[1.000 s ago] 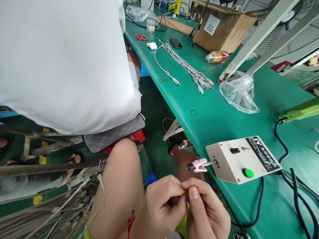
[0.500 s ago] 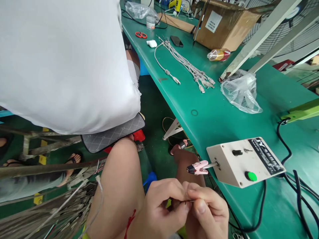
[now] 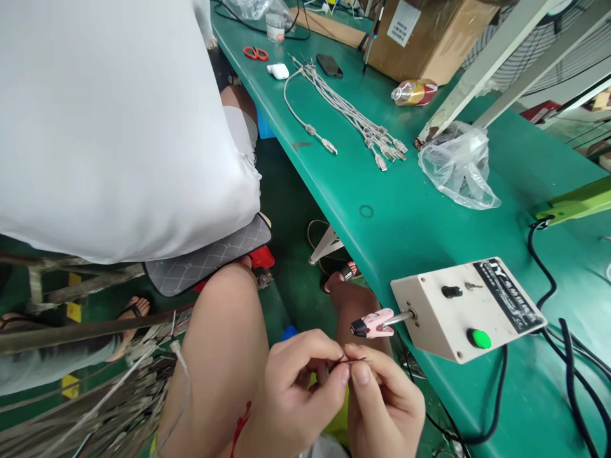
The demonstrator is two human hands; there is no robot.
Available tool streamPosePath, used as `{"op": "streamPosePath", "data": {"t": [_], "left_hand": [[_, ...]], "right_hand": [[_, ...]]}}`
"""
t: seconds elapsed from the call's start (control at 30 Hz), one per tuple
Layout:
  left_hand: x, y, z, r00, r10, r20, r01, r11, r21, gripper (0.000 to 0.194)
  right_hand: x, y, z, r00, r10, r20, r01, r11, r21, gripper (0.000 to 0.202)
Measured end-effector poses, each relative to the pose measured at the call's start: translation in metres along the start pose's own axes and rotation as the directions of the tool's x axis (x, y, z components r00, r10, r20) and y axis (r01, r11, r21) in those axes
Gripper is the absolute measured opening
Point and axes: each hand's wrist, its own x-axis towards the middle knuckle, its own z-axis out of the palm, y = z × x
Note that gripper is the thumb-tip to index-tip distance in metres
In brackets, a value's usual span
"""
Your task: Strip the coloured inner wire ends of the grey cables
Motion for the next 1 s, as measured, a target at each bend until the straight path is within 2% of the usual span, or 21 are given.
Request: {"op": "streamPosePath", "data": {"t": [0.1, 0.27, 0.4, 0.47, 0.57, 0.73, 0.8, 0.87, 1.0], "left_hand": [[0.001, 0.000, -0.001, 1.000, 0.016, 0.011, -0.016, 1.000, 0.011, 0.014], [0.005, 0.002, -0.001, 0.998, 0.050, -0.040, -0.047, 0.997, 0.063, 0.019], [0.013, 0.006, 0.001, 0.992, 0.086, -0.089, -0.078, 0.992, 0.097, 0.023], [0.015, 0.007, 0.000, 0.991, 0.081, -0.102, -0.072, 0.993, 0.095, 0.022], [0.016, 0.005, -0.001, 0.993, 0.062, -0.099, -0.053, 0.994, 0.091, 0.021], [0.018, 0.001, -0.003, 0.995, 0.061, -0.082, -0.052, 0.993, 0.107, 0.022], [0.020, 0.001, -0.003, 0.995, 0.066, -0.081, -0.056, 0.991, 0.121, 0.022], [0.021, 0.001, -0.004, 0.995, 0.068, -0.076, -0.057, 0.989, 0.137, 0.023], [0.021, 0.002, -0.003, 0.996, 0.057, -0.062, -0.046, 0.987, 0.156, 0.022]], "right_hand": [[0.004, 0.003, 0.000, 0.999, 0.043, -0.033, -0.041, 0.997, 0.063, 0.012], [0.006, 0.003, 0.005, 0.985, 0.173, 0.030, -0.175, 0.960, 0.220, 0.011], [0.017, -0.002, 0.013, 0.977, 0.187, 0.102, -0.211, 0.914, 0.346, 0.039], [0.028, -0.004, 0.016, 0.961, 0.255, 0.111, -0.277, 0.854, 0.440, 0.044], [0.041, -0.005, 0.016, 0.908, 0.388, 0.160, -0.403, 0.697, 0.593, 0.057], [0.051, -0.007, 0.018, 0.903, 0.367, 0.224, -0.403, 0.537, 0.741, 0.042], [0.052, -0.012, 0.021, 0.896, 0.378, 0.235, -0.404, 0.469, 0.786, 0.043], [0.054, -0.016, 0.025, 0.887, 0.407, 0.217, -0.397, 0.435, 0.808, 0.042], [0.055, -0.023, 0.029, 0.875, 0.444, 0.194, -0.398, 0.430, 0.810, 0.035]]}}
